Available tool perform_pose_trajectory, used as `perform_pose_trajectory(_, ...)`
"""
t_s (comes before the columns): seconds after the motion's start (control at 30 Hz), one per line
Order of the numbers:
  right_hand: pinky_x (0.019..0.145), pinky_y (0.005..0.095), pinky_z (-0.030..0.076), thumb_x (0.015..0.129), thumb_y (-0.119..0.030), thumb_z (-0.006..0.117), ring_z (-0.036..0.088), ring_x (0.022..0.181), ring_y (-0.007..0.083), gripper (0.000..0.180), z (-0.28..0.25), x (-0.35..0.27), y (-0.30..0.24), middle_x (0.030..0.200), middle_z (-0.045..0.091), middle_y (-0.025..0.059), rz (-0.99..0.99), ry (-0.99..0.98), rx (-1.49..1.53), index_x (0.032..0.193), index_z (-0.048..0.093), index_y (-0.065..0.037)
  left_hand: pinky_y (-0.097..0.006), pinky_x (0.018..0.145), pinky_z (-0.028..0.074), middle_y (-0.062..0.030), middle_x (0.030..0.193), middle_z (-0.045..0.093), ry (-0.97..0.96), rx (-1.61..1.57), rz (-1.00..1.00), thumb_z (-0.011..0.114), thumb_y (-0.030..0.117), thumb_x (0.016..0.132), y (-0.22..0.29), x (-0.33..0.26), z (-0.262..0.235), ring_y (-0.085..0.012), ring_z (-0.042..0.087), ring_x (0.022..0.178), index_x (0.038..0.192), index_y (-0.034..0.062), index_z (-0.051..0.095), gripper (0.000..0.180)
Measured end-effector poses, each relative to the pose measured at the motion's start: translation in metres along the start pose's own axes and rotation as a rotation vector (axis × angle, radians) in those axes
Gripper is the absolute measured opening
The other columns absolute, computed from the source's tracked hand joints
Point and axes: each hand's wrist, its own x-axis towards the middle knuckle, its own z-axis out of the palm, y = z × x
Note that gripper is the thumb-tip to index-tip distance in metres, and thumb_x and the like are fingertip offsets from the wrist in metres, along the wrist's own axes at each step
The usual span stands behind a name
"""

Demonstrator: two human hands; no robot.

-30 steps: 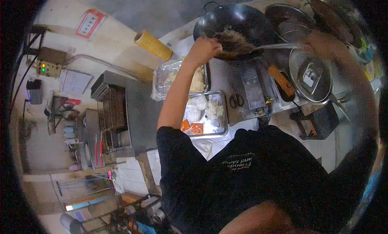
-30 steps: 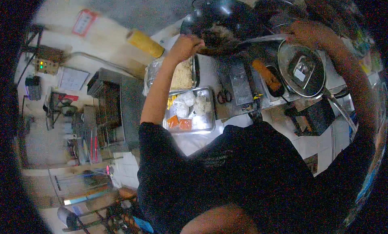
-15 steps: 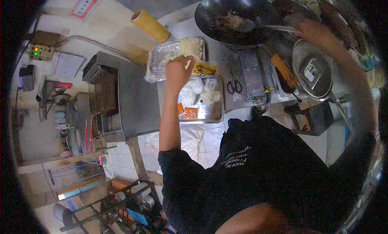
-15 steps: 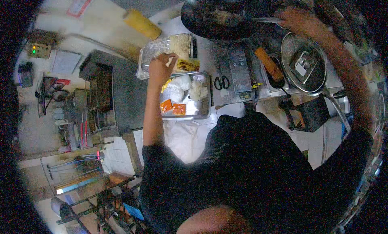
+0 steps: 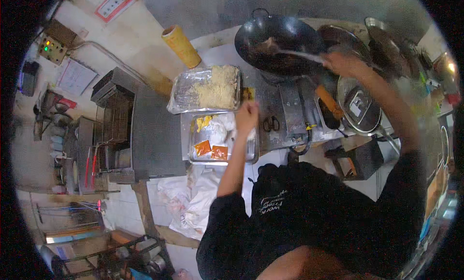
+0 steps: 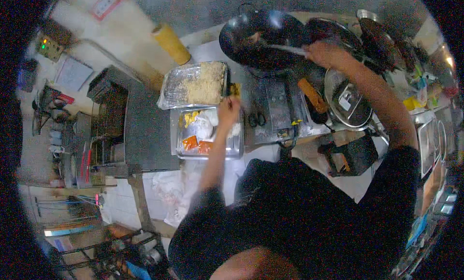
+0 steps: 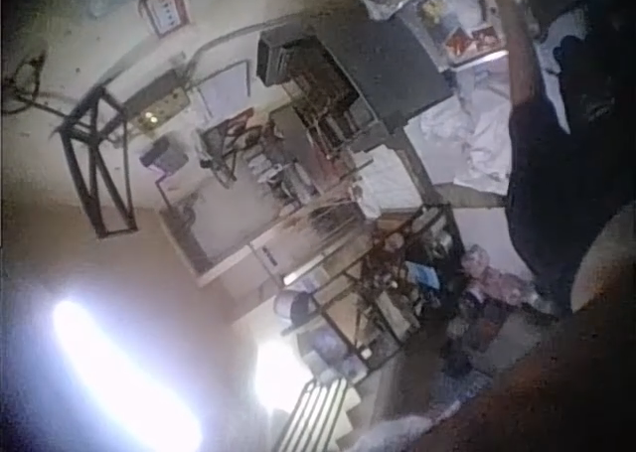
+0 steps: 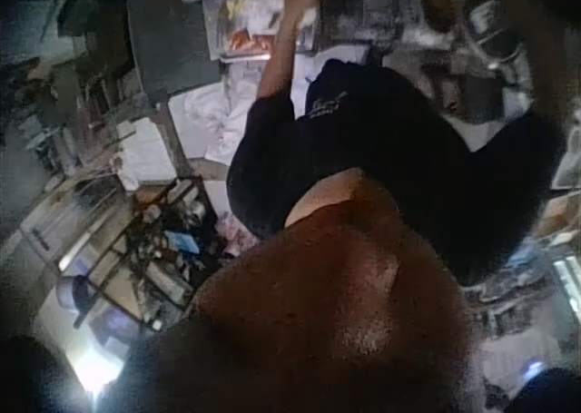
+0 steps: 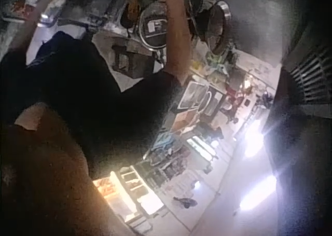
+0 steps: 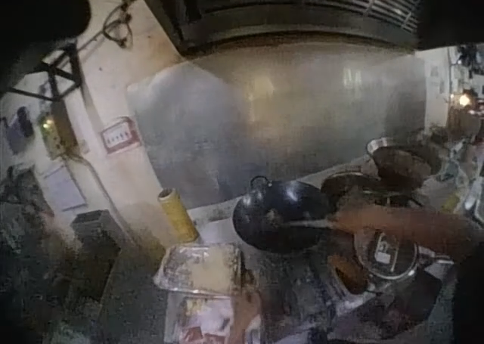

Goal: Cooking fried rice by combining ingredients in a wok and stir-frying.

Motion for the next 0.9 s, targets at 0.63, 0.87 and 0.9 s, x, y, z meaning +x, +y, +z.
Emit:
perform_pose_trajectory(0.63,0.079,0.0424,0.041,0.087,-0.030,0.042,0.054,0.090,0.0364,0.037,-0.092,-0.010,-0.007,0.096,0.056,0.0235,0.087,-0.545,-0.282,0.105,0.052,0.000,-0.026,0.051,0.050,-0.0137,0.078,0.063,-0.370,-1.276,-0.695,0.053,0.032,0.083,-0.053,-0.146,0.212,-0.0188,0.062,0.062,0.081,-0.0033,0.052,0.035)
perform_pose_trajectory(0.87,0.078,0.0429,0.041,0.086,-0.029,0.042,0.053,0.088,0.0382,0.037,-0.077,0.009,-0.059,0.100,0.056,0.0219,-0.017,-0.161,-0.345,0.113,0.050,-0.005,-0.026,0.049,0.046,-0.0058,0.061,0.056,-0.413,-1.461,-0.623,0.056,0.032,0.082,-0.039,-0.146,0.197,-0.0126,0.053,0.053,0.074,-0.0005,0.056,0.033)
perform_pose_trajectory(0.9,0.080,0.0427,0.041,0.086,-0.028,0.043,0.053,0.090,0.0377,0.037,-0.090,0.012,-0.065,0.100,0.056,0.0219,-0.021,-0.202,-0.338,0.114,0.049,-0.005,-0.026,0.050,0.047,-0.0068,0.063,0.056,-0.415,-1.484,-0.651,0.057,0.032,0.081,-0.037,-0.144,0.201,-0.0133,0.055,0.055,0.075,-0.0006,0.057,0.033)
